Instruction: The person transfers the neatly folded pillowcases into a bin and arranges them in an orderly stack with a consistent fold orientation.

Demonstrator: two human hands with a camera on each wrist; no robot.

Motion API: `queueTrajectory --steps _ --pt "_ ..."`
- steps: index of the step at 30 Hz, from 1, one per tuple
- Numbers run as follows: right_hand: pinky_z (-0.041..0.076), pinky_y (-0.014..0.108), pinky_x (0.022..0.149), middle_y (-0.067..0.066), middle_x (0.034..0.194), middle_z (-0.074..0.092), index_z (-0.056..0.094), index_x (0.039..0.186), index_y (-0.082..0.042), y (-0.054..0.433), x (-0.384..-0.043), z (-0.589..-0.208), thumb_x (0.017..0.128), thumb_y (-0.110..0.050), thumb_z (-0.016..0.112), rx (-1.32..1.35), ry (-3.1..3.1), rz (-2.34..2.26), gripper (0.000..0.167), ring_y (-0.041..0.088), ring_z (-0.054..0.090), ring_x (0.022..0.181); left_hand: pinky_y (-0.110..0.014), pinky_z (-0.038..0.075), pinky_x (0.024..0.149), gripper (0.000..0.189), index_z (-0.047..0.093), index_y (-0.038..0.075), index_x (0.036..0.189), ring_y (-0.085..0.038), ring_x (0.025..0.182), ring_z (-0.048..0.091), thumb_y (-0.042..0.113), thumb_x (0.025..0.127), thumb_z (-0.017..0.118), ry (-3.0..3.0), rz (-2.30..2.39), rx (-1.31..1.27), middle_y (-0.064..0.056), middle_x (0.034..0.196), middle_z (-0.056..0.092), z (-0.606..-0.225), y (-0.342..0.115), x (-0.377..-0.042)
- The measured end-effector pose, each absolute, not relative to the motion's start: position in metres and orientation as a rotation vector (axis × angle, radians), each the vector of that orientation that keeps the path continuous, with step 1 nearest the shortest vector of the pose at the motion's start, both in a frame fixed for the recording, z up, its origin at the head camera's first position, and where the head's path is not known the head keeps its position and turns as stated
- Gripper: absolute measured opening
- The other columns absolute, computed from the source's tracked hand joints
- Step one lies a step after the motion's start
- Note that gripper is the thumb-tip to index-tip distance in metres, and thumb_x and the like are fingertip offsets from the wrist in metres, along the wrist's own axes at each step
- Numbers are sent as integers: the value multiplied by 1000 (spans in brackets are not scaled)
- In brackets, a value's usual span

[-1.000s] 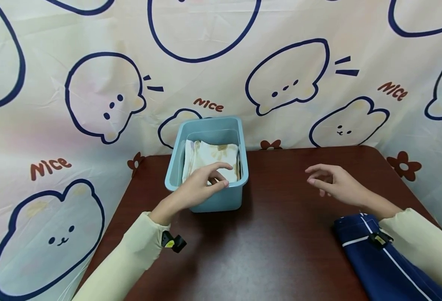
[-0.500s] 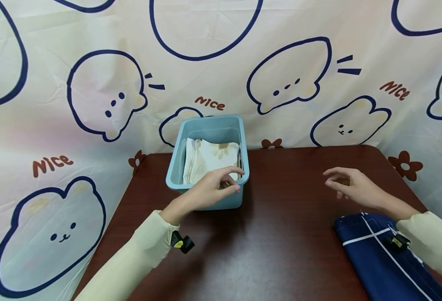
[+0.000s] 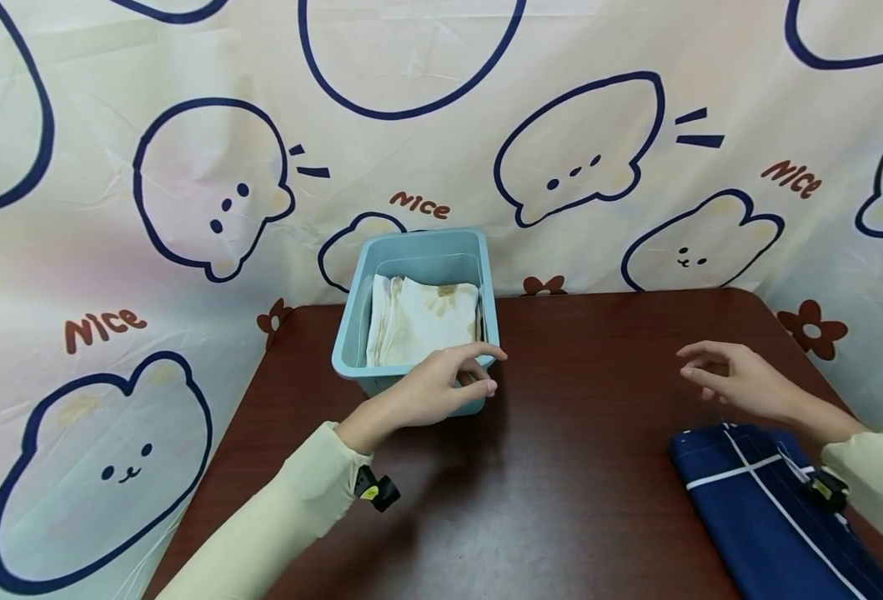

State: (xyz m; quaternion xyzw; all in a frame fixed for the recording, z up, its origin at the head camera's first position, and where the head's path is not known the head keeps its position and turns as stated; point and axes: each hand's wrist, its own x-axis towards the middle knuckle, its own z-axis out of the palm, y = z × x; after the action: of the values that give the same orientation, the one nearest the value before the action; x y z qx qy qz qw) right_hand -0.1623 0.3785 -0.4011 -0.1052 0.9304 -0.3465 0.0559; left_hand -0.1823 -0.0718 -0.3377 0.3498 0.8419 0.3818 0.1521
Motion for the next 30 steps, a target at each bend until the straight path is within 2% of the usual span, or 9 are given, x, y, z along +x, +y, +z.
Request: queueTrajectory --steps 7,13,16,19,21,23,25,28,30 --pt "53 30 59 26 119 67 50 139 5 395 -163 -410 105 -27 57 -257 2819 -972 47 11 67 74 -27 55 84 38 55 20 139 -8 94 69 21 102 61 2412 1072 1000 3 102 76 -341 -65 -178" --pt "55 29 63 26 115 69 51 138 9 412 -160 -417 104 -25 59 -270 2847 -910 48 11 70 78 -26 54 86 37 55 21 139 -4 96 68 23 102 62 2409 1035 1007 7 102 75 -344 -60 -175" --pt "54 27 65 23 113 70 53 136 9 421 -159 -421 102 -25 61 -274 2871 -856 48 -2 65 82 -26 54 86 37 56 20 138 -6 96 68 23 102 62 2398 1029 1013 7 101 75 -346 -57 -174" --pt "51 23 67 21 113 71 56 133 9 430 -159 -424 101 -26 63 -267 2896 -787 48 -18 52 85 -25 53 84 37 56 20 138 -6 94 68 22 102 62 2391 1012 1013 6 101 75 -348 -54 -172" --pt "50 23 68 21 113 70 57 133 9 435 -159 -426 100 -28 64 -255 2899 -745 49 -19 48 88 -24 53 82 37 56 20 138 -5 91 67 22 102 62 2387 994 1010 4 102 76 -350 -53 -171" --pt "50 25 70 22 114 70 57 132 9 438 -158 -428 100 -29 64 -244 2895 -716 51 -10 56 92 -23 52 81 37 56 21 138 -4 89 66 22 102 62 2390 973 1014 3 104 76 -352 -51 -170" --pt "50 29 71 24 115 69 56 132 11 441 -157 -430 100 -30 64 -229 2882 -694 52 7 64 96 -22 52 78 37 56 20 138 -4 85 65 22 102 62 2393 956 1024 2 104 76 -354 -49 -170" --pt "51 32 71 29 116 67 55 132 13 446 -154 -433 101 -30 63 -214 2859 -664 54 33 67 100 -22 51 75 36 57 20 137 -3 81 64 23 101 62 2392 937 1039 3 103 75 -357 -47 -169" --pt "51 34 70 31 116 66 53 132 15 449 -152 -435 101 -29 62 -210 2835 -652 55 37 67 99 -22 51 74 36 57 20 137 -3 79 63 23 102 62 2385 929 1040 3 102 75 -359 -45 -169"
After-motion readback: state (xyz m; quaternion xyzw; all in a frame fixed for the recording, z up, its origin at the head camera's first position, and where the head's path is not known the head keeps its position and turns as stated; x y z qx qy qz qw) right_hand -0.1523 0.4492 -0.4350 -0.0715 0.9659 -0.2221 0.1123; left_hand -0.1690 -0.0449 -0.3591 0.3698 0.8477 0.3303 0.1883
